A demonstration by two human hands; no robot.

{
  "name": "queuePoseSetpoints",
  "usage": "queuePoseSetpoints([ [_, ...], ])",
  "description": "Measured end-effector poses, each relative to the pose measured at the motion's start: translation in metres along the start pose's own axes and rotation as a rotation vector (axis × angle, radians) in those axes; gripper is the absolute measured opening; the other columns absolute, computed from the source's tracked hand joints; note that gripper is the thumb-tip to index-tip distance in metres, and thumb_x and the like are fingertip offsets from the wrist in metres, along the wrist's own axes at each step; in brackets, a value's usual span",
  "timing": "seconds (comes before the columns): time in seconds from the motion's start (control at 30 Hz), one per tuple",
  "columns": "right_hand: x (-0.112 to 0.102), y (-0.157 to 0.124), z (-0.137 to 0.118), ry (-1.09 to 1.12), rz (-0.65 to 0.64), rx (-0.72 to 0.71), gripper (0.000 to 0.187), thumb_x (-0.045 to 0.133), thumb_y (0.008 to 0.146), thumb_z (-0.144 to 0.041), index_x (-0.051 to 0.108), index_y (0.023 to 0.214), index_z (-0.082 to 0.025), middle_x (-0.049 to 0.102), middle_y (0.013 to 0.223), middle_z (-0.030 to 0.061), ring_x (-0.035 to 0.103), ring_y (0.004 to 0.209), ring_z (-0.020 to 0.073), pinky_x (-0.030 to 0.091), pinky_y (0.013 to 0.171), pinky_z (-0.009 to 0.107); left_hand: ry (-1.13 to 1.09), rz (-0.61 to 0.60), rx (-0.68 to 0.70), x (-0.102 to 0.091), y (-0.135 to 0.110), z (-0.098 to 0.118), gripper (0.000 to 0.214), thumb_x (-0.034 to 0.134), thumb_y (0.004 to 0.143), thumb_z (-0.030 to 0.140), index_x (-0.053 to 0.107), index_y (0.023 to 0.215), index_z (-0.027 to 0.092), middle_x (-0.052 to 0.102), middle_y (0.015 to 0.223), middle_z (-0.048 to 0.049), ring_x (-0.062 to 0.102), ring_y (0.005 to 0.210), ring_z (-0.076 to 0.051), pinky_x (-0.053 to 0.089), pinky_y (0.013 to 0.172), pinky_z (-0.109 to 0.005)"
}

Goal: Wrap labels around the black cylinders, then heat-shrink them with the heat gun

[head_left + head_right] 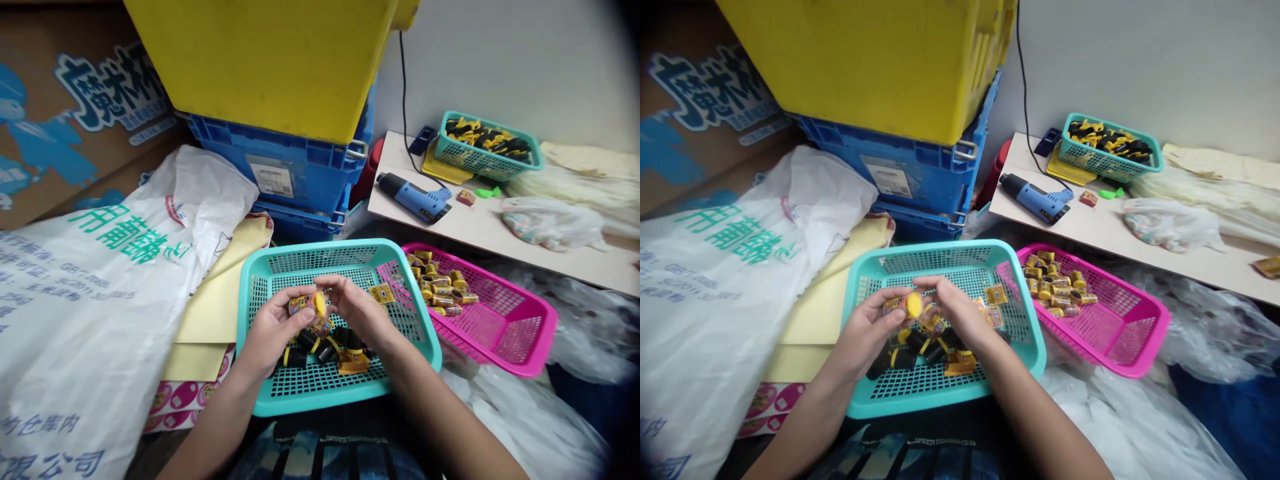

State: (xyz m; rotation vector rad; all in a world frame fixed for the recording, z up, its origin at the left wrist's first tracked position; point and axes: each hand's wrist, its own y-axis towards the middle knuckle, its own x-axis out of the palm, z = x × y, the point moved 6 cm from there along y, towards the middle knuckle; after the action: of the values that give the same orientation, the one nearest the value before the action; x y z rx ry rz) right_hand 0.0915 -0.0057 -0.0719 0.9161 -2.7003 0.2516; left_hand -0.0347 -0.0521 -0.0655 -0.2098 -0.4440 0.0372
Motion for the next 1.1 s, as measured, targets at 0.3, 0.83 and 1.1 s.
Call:
queuePoseSetpoints([
  [0.3,0.001,-0.018,-0.029,-0.501,0.125,-0.328,0.031,0.070,0.080,-0.036,0.064,0.109,-0.026,0.062,0.106,0.0045,0.059,0.098,0.0171,0.050,0.084,0.034,-0.171,-0.080,-0.121,0.001,-0.005,-0.006,0.028,0.072,0.078,0.028,0.074,0.105,0.023,0.069,0.122,-0.0086,0.068,0.102,-0.021,0.059,0.085,-0.030],
  [0.83,-0.112,-0.079,-0.092,-1.546,0.798,-0.021,0.042,0.067,0.079,-0.042,0.065,0.111,-0.015,0.065,0.111,0.0175,0.058,0.109,0.0352,0.042,0.095,0.058,0.112,0.095,0.072,-0.036,0.002,0.021,0.030,0.065,0.085,0.037,0.069,0.109,0.020,0.073,0.109,-0.0094,0.068,0.099,-0.021,0.055,0.085,-0.031],
  [1.1,-0.011,0.045,0.044,-1.509,-0.187,0.057,0.034,0.078,0.071,-0.025,0.064,0.100,-0.015,0.060,0.109,0.0157,0.057,0.100,0.0290,0.048,0.081,0.039,0.125,0.137,0.087,-0.035,0.003,0.018,0.025,0.065,0.084,0.036,0.070,0.102,0.019,0.074,0.100,-0.0075,0.068,0.091,-0.017,0.054,0.078,-0.026],
])
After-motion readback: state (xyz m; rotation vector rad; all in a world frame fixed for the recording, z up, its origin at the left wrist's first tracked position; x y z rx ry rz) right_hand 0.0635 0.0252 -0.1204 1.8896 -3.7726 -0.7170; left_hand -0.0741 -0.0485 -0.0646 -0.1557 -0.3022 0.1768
